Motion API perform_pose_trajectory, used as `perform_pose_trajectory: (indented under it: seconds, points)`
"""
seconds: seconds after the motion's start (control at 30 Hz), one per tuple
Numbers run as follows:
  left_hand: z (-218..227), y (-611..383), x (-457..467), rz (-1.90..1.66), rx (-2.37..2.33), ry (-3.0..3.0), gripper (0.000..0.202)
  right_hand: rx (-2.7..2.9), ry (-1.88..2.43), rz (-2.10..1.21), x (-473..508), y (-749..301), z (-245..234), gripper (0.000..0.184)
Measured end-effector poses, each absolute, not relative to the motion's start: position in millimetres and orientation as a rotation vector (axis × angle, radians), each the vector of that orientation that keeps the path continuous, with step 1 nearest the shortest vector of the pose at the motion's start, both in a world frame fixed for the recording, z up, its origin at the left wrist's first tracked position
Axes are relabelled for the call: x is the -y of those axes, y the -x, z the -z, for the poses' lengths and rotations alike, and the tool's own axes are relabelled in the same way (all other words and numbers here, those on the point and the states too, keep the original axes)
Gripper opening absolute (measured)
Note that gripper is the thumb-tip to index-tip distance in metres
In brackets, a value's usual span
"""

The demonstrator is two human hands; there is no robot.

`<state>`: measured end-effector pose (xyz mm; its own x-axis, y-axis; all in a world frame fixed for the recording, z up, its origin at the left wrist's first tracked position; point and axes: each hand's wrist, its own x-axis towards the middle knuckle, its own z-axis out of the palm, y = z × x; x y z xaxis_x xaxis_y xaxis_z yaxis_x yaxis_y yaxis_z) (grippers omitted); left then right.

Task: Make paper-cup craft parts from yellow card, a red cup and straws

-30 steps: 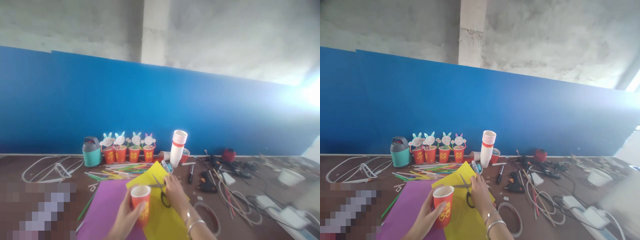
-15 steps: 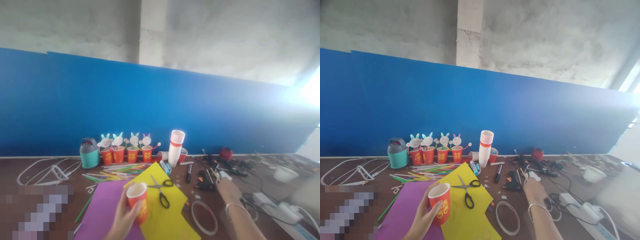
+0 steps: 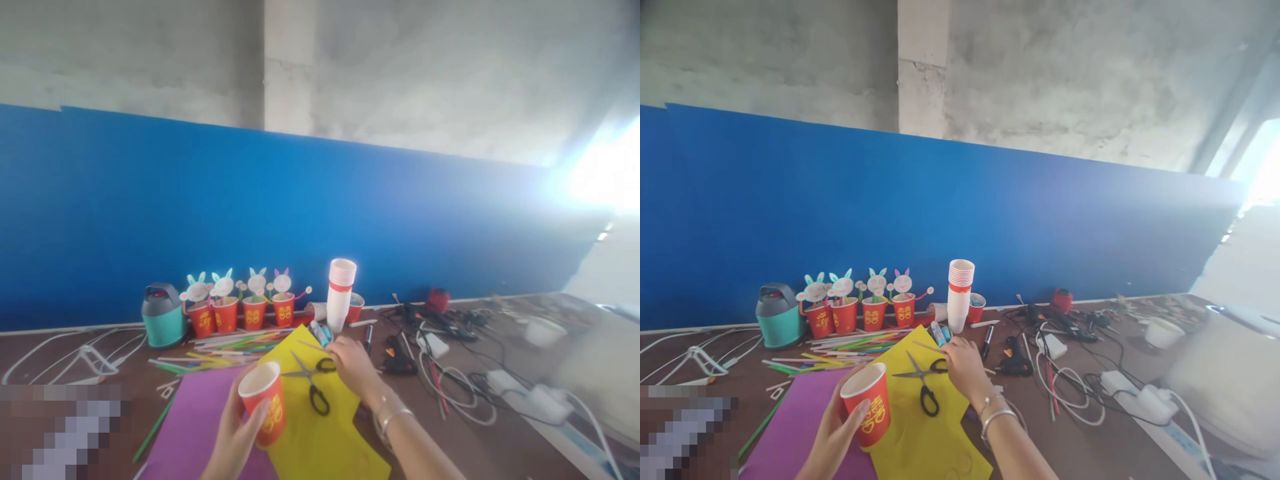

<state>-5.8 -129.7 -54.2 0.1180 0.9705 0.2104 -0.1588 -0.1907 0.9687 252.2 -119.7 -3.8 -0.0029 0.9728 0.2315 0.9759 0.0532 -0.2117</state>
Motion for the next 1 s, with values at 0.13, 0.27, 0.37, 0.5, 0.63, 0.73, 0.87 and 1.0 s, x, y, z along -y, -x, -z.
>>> perform_pose_trajectory:
  seconds: [0.13,0.27,0.37,0.5,0.63,0.73,0.87,1.0]
  points:
    - [48.6,1.7,131.1,-1.318,-0.902,-1.22,0.067,1.992,1.972,0.036,114.9,-245.5,12.4,0.032]
    - [29.1,-5.0,132.7,-1.294,-0.919,-1.018,0.068,2.018,1.873,0.031,125.9,-240.6,17.0,0.035]
    - [13.5,-12.2,131.1,-1.274,-0.919,-0.934,0.058,2.17,1.74,-0.056,134.2,-228.9,22.9,0.045]
    - [8.7,-27.4,121.3,-1.235,-0.946,-0.689,0.047,2.262,1.759,-0.049,135.7,-216.3,30.3,0.048]
    - [15.3,-41.1,111.4,-1.329,-0.809,-0.449,0.034,2.28,1.75,-0.009,136.6,-213.8,32.9,0.05]
    - [19.1,-42.1,110.2,-1.317,-0.723,-0.376,0.035,2.214,1.715,-0.084,140.4,-218.1,36.7,0.062]
    - [24.4,-36.2,110.9,-1.306,-0.705,-0.345,0.037,1.973,1.528,-0.318,141.8,-223.9,48.7,0.07]
    - [30.9,-32.0,105.8,-1.33,-0.673,-0.326,0.034,1.87,1.365,-0.404,142.3,-216.2,55.4,0.066]
